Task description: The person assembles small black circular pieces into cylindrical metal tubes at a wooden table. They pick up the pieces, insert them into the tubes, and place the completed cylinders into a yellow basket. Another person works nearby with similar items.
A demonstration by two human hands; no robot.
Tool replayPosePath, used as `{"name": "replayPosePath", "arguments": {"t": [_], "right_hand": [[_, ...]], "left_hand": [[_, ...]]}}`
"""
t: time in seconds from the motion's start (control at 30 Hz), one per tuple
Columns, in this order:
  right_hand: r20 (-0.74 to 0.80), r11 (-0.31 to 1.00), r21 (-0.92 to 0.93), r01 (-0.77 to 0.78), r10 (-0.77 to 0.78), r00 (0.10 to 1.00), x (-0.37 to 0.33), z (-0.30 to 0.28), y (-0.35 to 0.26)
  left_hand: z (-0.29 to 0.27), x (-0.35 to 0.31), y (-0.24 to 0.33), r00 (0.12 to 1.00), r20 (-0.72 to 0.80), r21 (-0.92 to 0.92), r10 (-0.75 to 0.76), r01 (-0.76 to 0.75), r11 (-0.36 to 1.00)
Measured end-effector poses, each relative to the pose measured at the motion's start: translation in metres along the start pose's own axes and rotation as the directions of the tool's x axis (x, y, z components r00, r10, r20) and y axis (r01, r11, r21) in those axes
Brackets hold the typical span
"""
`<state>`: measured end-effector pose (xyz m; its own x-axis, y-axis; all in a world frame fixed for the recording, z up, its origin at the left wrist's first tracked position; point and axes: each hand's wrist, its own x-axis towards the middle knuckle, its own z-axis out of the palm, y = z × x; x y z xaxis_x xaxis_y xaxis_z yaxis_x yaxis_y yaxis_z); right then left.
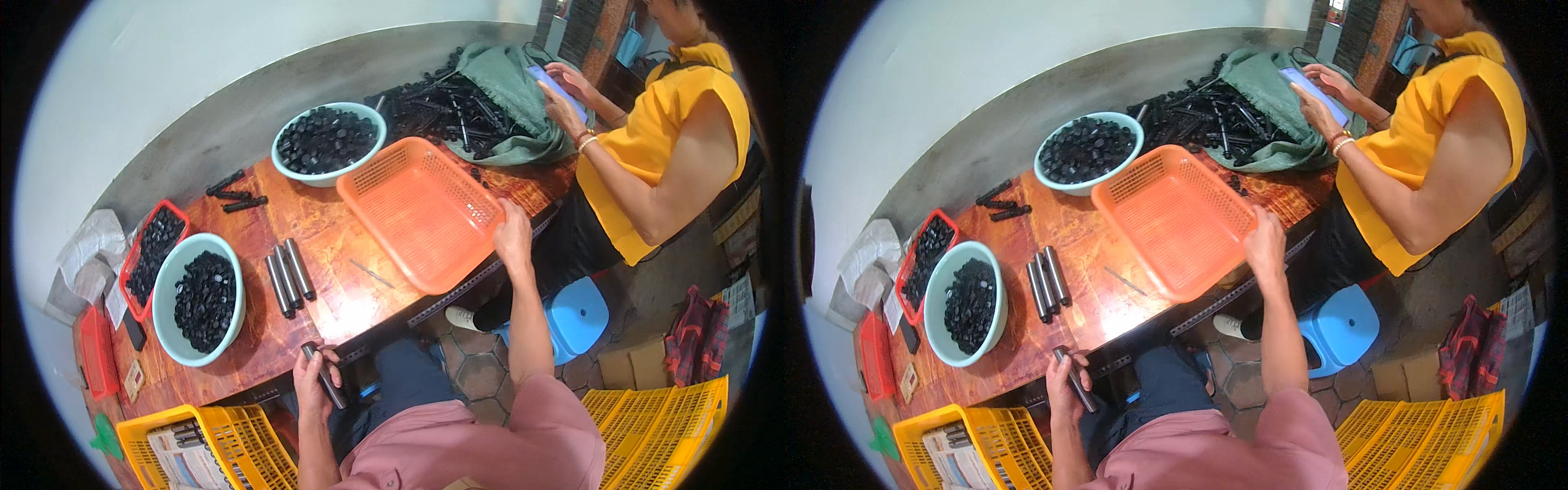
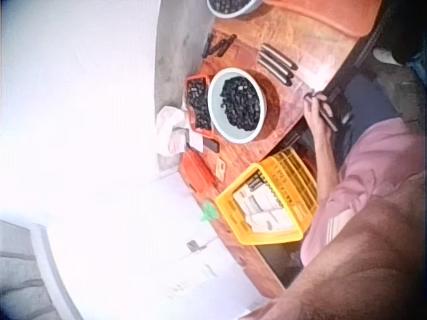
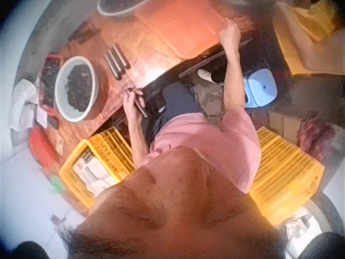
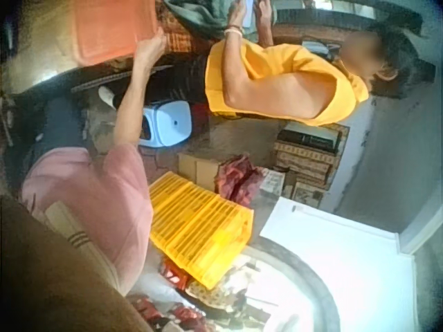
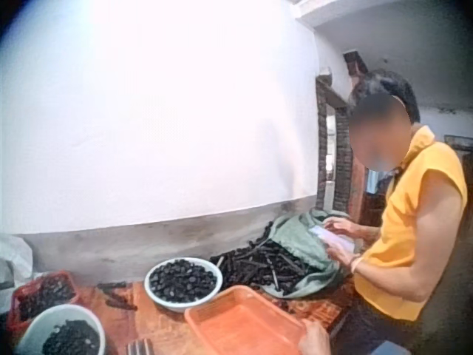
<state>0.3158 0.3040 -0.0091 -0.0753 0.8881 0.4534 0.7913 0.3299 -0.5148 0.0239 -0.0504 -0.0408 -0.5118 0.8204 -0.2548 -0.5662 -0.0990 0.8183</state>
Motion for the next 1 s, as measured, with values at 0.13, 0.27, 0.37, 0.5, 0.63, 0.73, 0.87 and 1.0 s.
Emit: {"name": "replayPosePath", "arguments": {"t": [0.13, 0.27, 0.37, 0.5, 0.63, 0.73, 0.87, 1.0], "right_hand": [[-0.041, 0.996, 0.080, 0.026, -0.023, 0.999, -0.031, -0.007, -0.017], [0.005, 0.988, 0.155, 0.001, -0.002, 1.000, -0.044, -0.019, -0.035], [0.039, 0.982, 0.191, 0.000, -0.007, 0.999, -0.048, -0.018, -0.034], [0.139, 0.973, 0.210, 0.094, -0.125, 0.982, -0.021, -0.014, -0.024], [0.247, 0.984, 0.021, 0.177, -0.177, 0.953, 0.036, -0.031, -0.040], [0.214, 0.948, 0.014, 0.319, -0.315, 0.925, 0.115, 0.006, -0.049], [0.474, 0.873, 0.061, 0.484, -0.452, 0.756, 0.195, 0.103, -0.034], [0.562, 0.804, -0.070, 0.590, -0.457, 0.689, 0.213, 0.155, -0.029]], "left_hand": [[0.043, 0.019, -0.009, 0.995, 0.048, 0.163, -0.090, 0.081, 0.983], [0.081, 0.031, -0.012, 0.983, 0.131, 0.281, -0.127, 0.086, 0.956], [0.106, 0.037, -0.010, 0.983, 0.130, 0.329, -0.126, 0.077, 0.941], [0.124, 0.054, -0.020, 0.988, 0.086, 0.430, -0.127, 0.078, 0.900], [0.133, 0.067, -0.027, 0.999, 0.008, 0.389, -0.035, 0.029, 0.921], [0.138, 0.066, -0.027, 1.000, -0.012, 0.369, -0.010, 0.013, 0.929], [0.144, 0.065, -0.023, 0.999, -0.015, 0.386, -0.030, 0.033, 0.922], [0.140, 0.063, -0.018, 0.999, -0.013, 0.407, -0.050, 0.051, 0.912]]}}
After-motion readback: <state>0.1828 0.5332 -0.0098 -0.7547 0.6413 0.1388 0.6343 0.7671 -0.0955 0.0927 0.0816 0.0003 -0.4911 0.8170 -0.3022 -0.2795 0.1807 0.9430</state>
